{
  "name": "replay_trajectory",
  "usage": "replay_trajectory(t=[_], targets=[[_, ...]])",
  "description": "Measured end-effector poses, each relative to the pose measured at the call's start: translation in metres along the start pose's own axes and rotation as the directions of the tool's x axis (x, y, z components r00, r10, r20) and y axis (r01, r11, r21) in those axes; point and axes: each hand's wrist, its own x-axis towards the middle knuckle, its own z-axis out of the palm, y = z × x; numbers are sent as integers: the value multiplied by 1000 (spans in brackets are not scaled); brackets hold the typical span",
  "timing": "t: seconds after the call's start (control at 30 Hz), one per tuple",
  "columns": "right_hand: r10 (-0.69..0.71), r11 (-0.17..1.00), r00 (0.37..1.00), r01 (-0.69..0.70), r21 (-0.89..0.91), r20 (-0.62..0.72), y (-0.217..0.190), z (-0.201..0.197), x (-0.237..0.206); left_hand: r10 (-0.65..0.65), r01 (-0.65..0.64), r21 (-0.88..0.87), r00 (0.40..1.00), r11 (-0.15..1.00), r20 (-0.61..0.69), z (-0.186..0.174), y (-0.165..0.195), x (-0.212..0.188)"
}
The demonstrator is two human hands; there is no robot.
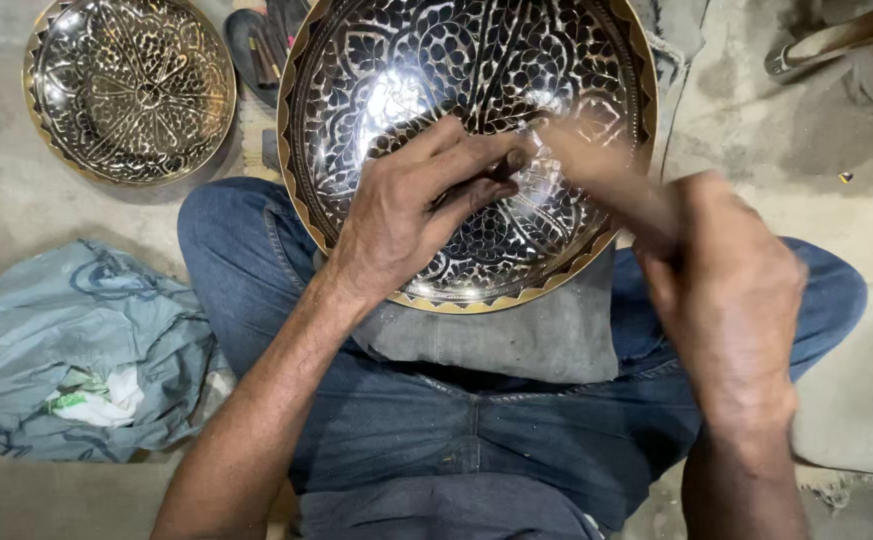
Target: The person sits cross-legged on the floor with an engraved brass bowl resting on a cushion on their lap. They hold a small punch against the bowl's inner surface and repeatedly strike it with a wooden mallet, repositioning the punch to work across the decorative pattern.
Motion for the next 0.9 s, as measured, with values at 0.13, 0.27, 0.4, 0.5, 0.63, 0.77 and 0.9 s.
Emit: replay_trajectory(t=[0.13, 0.27, 0.4, 0.5, 0.63, 0.77, 0.9], targets=[[-3, 1000, 996, 2, -6, -94, 1, 1, -4, 72, -91, -84, 976, 992, -207, -5, 3, 1], [54, 997, 994, -48, 55, -100, 1, 0, -4, 34, -73, -130, 959, 989, -283, -7, 2, 6], [7, 993, 995, 4, 121, -95, -5, -2, 2, 7, -22, -99, 990, 995, -141, -6, -2, 8], [-21, 997, 998, 27, 79, -66, -11, -8, 5, 95, -103, -53, 987, 993, -130, -6, -5, 7], [-54, 998, 994, 58, 31, -92, -13, -10, 9, 121, -119, 29, 988, 993, -100, -8, -8, 9], [-64, 997, 994, 60, -39, -91, -6, -7, 9, 117, -113, 40, 988, 993, -102, -10, -9, 9], [15, 986, 986, 13, 163, -168, 0, 1, 11, 122, -121, 16, 989, 992, -87, -11, -9, 9]])
